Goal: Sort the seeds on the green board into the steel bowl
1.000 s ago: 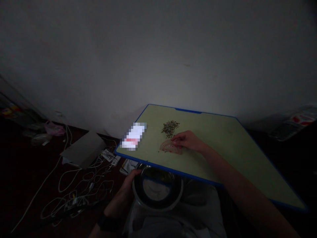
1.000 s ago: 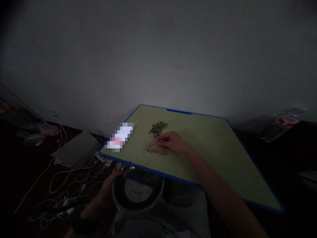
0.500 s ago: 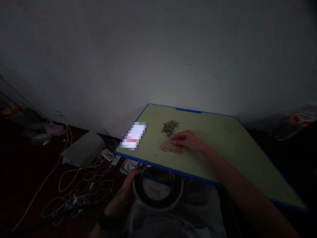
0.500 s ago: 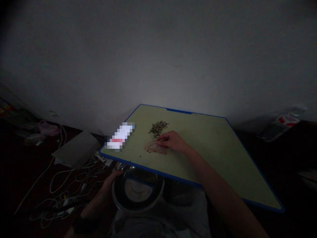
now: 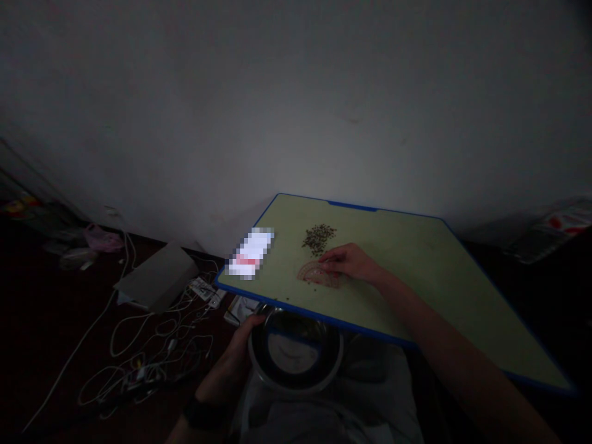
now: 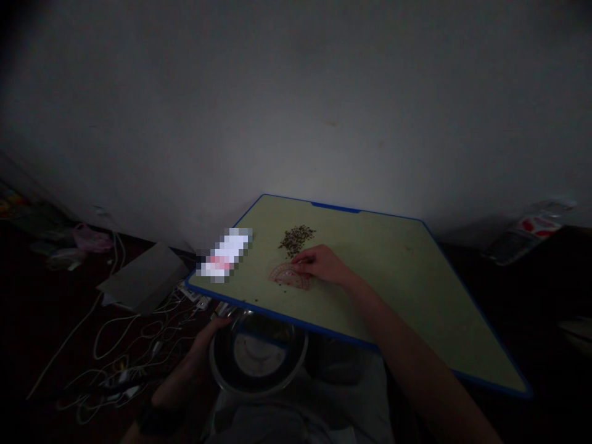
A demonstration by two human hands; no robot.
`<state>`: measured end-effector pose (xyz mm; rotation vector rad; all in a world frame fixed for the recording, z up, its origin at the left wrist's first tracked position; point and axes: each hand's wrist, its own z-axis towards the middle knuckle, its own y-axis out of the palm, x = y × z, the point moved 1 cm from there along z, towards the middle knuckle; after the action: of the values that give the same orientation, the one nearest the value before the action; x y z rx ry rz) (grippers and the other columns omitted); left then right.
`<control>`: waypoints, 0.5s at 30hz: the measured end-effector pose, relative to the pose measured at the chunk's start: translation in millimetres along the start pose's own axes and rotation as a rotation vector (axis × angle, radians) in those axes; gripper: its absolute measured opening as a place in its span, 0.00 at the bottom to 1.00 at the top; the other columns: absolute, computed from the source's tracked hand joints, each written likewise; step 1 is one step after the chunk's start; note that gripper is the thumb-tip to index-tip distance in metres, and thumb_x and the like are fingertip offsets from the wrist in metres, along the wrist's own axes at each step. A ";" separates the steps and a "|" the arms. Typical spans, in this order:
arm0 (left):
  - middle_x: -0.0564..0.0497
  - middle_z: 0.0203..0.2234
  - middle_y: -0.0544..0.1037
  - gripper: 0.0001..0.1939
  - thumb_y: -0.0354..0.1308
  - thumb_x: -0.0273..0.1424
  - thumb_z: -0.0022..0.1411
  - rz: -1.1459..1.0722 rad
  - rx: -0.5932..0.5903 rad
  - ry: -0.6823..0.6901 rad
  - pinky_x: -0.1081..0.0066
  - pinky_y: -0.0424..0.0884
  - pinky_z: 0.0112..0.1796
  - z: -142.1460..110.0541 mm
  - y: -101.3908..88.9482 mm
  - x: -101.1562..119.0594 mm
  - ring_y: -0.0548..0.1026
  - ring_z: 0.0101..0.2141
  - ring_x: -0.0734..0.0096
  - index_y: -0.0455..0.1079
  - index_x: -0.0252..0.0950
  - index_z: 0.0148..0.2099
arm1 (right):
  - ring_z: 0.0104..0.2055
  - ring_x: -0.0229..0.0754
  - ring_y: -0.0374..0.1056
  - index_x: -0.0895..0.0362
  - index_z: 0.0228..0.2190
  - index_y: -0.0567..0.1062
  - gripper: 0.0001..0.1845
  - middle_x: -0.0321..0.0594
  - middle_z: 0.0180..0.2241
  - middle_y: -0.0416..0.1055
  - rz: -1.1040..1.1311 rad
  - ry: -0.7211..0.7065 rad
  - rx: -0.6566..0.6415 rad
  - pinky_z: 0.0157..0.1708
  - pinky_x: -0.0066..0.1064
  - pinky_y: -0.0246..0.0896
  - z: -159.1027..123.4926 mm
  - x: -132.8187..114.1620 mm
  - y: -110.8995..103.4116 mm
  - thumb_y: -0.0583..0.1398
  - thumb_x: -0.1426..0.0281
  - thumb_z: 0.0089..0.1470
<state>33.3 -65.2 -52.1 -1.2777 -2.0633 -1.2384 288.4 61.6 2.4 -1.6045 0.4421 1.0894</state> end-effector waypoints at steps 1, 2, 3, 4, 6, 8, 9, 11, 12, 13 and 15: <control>0.51 0.21 0.79 0.06 0.60 0.33 0.47 0.000 -0.008 0.020 0.66 0.65 0.39 -2.0 0.4 0.9 0.75 0.30 0.61 0.74 0.36 0.25 | 0.23 0.35 0.64 0.60 0.33 0.79 0.15 0.38 0.22 0.72 0.005 0.003 -0.004 0.23 0.26 0.56 -0.5 -0.7 0.3 0.62 0.64 0.44; 0.50 0.24 0.80 0.05 0.61 0.32 0.47 0.005 -0.013 0.047 0.66 0.65 0.40 -3.9 0.4 1.5 0.75 0.32 0.60 0.75 0.36 0.26 | 0.23 0.35 0.64 0.60 0.33 0.79 0.15 0.38 0.22 0.72 0.008 0.006 -0.009 0.23 0.26 0.56 -0.9 -1.3 0.6 0.62 0.64 0.44; 0.50 0.25 0.80 0.05 0.61 0.32 0.47 0.011 -0.010 0.065 0.66 0.65 0.41 -5.3 0.0 1.4 0.75 0.34 0.60 0.75 0.37 0.27 | 0.23 0.35 0.64 0.60 0.33 0.79 0.15 0.38 0.22 0.72 0.009 0.009 -0.014 0.23 0.26 0.56 -1.3 -1.9 0.9 0.62 0.64 0.44; 0.50 0.25 0.80 0.05 0.61 0.32 0.47 0.022 0.006 0.066 0.66 0.65 0.41 -6.2 -0.7 0.9 0.75 0.35 0.59 0.75 0.37 0.27 | 0.23 0.35 0.65 0.60 0.33 0.79 0.15 0.38 0.22 0.73 0.008 0.009 -0.015 0.23 0.26 0.56 -1.5 -2.4 1.1 0.62 0.64 0.44; 0.51 0.24 0.80 0.05 0.61 0.32 0.46 0.046 0.057 0.054 0.65 0.66 0.40 -6.6 -1.4 -0.6 0.75 0.34 0.59 0.75 0.38 0.27 | 0.24 0.35 0.65 0.60 0.33 0.79 0.14 0.39 0.23 0.73 0.011 0.010 -0.015 0.24 0.26 0.57 -1.7 -2.9 1.3 0.62 0.64 0.44; 0.51 0.22 0.80 0.04 0.61 0.32 0.45 0.065 0.096 0.049 0.65 0.67 0.38 -5.9 0.3 -0.6 0.75 0.31 0.61 0.75 0.38 0.26 | 0.25 0.36 0.66 0.60 0.33 0.79 0.14 0.39 0.24 0.74 0.016 0.007 -0.018 0.25 0.26 0.58 -1.5 -2.8 1.5 0.62 0.64 0.44; 0.52 0.21 0.79 0.04 0.61 0.32 0.45 0.070 0.106 0.043 0.66 0.67 0.37 -5.5 2.3 0.3 0.75 0.29 0.62 0.74 0.37 0.24 | 0.26 0.36 0.66 0.60 0.33 0.79 0.14 0.39 0.25 0.74 0.019 0.005 -0.019 0.25 0.26 0.58 -1.5 -2.6 1.6 0.62 0.64 0.44; 0.52 0.19 0.78 0.05 0.60 0.31 0.46 0.067 0.101 0.042 0.66 0.67 0.35 -5.6 7.3 3.1 0.74 0.26 0.64 0.74 0.37 0.22 | 0.26 0.36 0.67 0.60 0.33 0.79 0.14 0.40 0.25 0.74 0.019 -0.001 -0.023 0.25 0.26 0.58 -1.4 -2.3 2.0 0.63 0.64 0.44; 0.52 0.18 0.78 0.06 0.59 0.31 0.46 0.066 0.090 0.036 0.67 0.67 0.34 -6.3 9.7 4.6 0.74 0.25 0.64 0.74 0.36 0.22 | 0.26 0.36 0.66 0.60 0.33 0.79 0.14 0.40 0.25 0.74 0.018 -0.005 -0.023 0.25 0.26 0.58 -1.5 -2.2 2.3 0.63 0.65 0.44; 0.52 0.17 0.77 0.06 0.59 0.31 0.46 0.066 0.082 0.025 0.67 0.67 0.33 -7.6 11.3 5.7 0.73 0.25 0.64 0.73 0.36 0.21 | 0.26 0.36 0.66 0.60 0.33 0.79 0.14 0.40 0.25 0.74 0.018 -0.008 -0.022 0.25 0.26 0.58 -1.7 -2.2 2.7 0.62 0.65 0.44; 0.52 0.18 0.77 0.05 0.59 0.30 0.46 0.068 0.050 0.043 0.66 0.67 0.34 -11.8 11.7 6.5 0.74 0.26 0.63 0.74 0.36 0.21 | 0.26 0.36 0.66 0.59 0.33 0.79 0.14 0.39 0.25 0.74 0.014 -0.012 -0.024 0.25 0.26 0.58 -2.0 -2.4 3.5 0.62 0.64 0.44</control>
<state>39.1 -69.9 -35.8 -1.2771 -1.9914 -1.1670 285.4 58.0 2.4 -1.6178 0.4344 1.1182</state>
